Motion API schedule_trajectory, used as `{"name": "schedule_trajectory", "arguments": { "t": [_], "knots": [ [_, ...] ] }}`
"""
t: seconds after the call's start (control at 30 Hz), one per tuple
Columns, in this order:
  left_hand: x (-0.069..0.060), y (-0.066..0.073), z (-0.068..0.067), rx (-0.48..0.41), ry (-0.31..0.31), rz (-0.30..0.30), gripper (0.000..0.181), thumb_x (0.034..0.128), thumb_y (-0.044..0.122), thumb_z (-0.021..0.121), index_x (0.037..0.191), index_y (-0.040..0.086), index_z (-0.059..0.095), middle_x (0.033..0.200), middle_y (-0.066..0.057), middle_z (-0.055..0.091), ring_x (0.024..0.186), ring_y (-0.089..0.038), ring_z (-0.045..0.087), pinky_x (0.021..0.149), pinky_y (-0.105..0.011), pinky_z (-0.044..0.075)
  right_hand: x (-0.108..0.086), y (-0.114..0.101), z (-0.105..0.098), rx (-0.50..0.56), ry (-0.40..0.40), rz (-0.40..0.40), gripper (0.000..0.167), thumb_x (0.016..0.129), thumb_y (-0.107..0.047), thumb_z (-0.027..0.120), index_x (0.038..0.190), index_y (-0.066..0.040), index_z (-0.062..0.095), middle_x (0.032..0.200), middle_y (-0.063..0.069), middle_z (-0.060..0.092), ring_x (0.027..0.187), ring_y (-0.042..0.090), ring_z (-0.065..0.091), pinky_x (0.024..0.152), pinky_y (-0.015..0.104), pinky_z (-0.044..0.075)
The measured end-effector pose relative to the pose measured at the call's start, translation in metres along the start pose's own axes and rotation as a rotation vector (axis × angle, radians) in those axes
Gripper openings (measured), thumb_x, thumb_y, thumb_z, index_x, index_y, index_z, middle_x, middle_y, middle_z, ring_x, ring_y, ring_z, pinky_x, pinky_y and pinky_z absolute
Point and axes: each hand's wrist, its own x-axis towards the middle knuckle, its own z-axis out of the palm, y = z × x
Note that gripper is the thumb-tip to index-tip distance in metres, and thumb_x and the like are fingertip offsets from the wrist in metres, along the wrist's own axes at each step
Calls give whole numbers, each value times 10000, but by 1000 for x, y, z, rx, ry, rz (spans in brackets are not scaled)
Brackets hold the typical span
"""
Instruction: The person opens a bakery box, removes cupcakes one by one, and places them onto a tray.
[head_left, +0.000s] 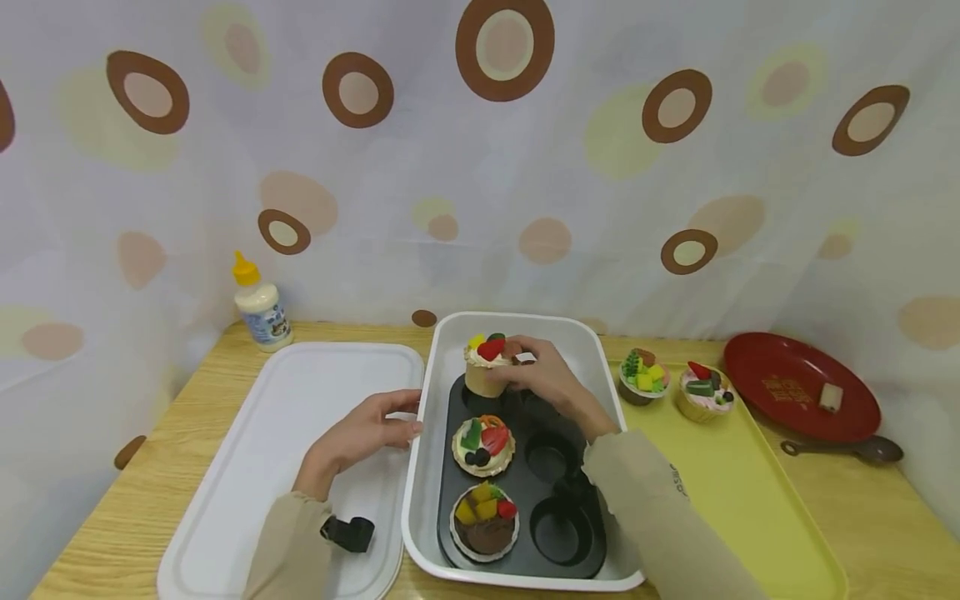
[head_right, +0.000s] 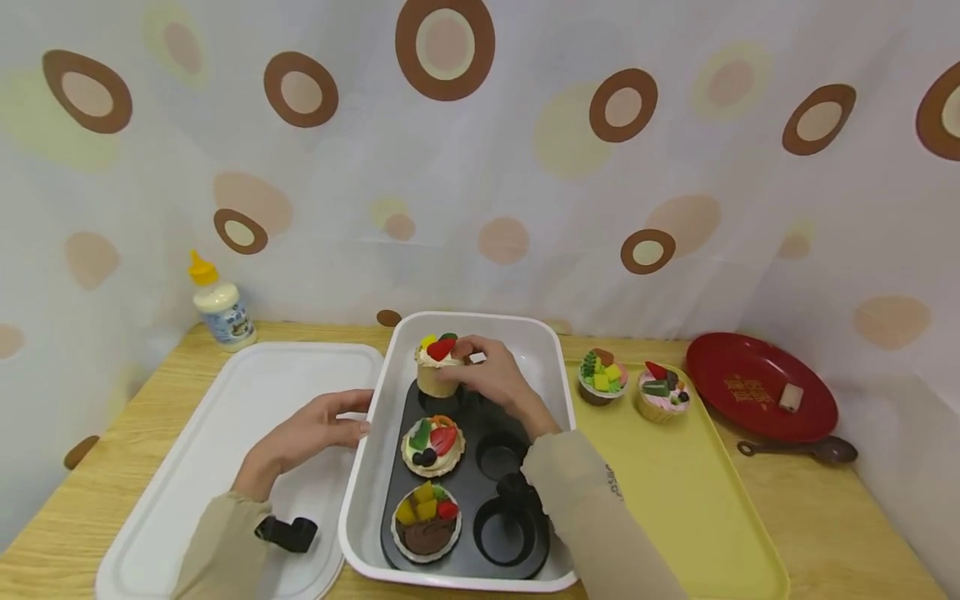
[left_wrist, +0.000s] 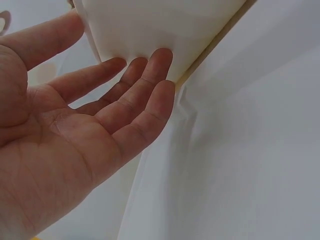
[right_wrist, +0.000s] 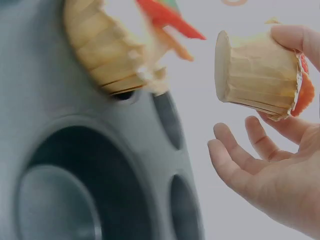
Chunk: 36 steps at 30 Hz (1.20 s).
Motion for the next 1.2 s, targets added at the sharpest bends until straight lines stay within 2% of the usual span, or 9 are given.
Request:
{"name": "schedule_trajectory", "arguments": {
  "t": [0.2,0.33,0.47,0.53,0.63,0.77,1.0,1.1,1.2],
  "knots": [
    [1,0,-2,11,14,-11,625,933,157,599,1429,-110,328,1378,-309,433,1062,-259,586,836,-381,519,-9,-23,-15,-100,-72,-141,276,804,-225,744,883,-58,540,949,76,511,814,255,525,726,364,457],
    [0,-2,-2,7,11,-13,623,932,160,601,1429,-104,334,1377,-305,435,1061,-255,585,839,-387,517,-17,-29,-31,-65,-105,-141,291,817,-192,724,1021,-21,606,1026,99,539,846,270,567,757,346,483],
    [-2,-2,-2,10,10,-3,595,936,135,588,1425,-101,345,1367,-301,448,1058,-262,587,831,-382,518,-26,-27,-52,-53,-135,-111,449,832,-187,694,1215,20,581,1249,169,470,1051,338,544,864,388,466],
    [-3,-1,-2,9,8,1,587,936,123,582,1424,-103,346,1366,-301,451,1054,-267,587,822,-373,518,-32,-25,-61,-64,-133,-101,456,836,-190,686,1222,19,564,1298,189,427,1127,365,495,904,422,440],
    [-3,-1,-3,10,9,4,583,935,116,580,1422,-103,349,1366,-300,451,1062,-280,584,818,-371,519,-43,-24,-73,-105,-87,-99,420,837,-189,693,1198,-11,572,1257,150,464,1141,361,472,931,467,419],
    [-3,-2,-3,15,11,5,586,933,128,585,1426,-91,355,1367,-292,455,1067,-282,581,821,-378,520,-58,-23,-88,-143,-41,-67,490,843,-200,690,1272,-13,544,1244,145,507,1144,354,493,948,488,409],
    [-1,-2,-1,15,6,5,587,934,131,587,1428,-85,356,1366,-287,460,1058,-273,586,826,-386,520,-83,-13,-111,-242,41,-17,574,859,-214,682,1345,13,478,1229,154,489,1132,349,496,876,355,446],
    [0,-1,0,9,-1,11,585,936,128,585,1428,-87,354,1369,-290,456,1061,-281,586,819,-385,519,-92,-6,-121,-269,79,-2,507,869,-214,684,1287,9,503,1147,102,479,1104,295,497,856,269,449],
    [1,0,1,10,-4,14,584,936,131,584,1427,-89,355,1368,-292,456,1056,-278,588,814,-383,519,-100,3,-131,-302,109,-17,418,878,-219,681,1214,-18,532,1066,80,479,1006,227,514,801,247,463]
  ]
}}
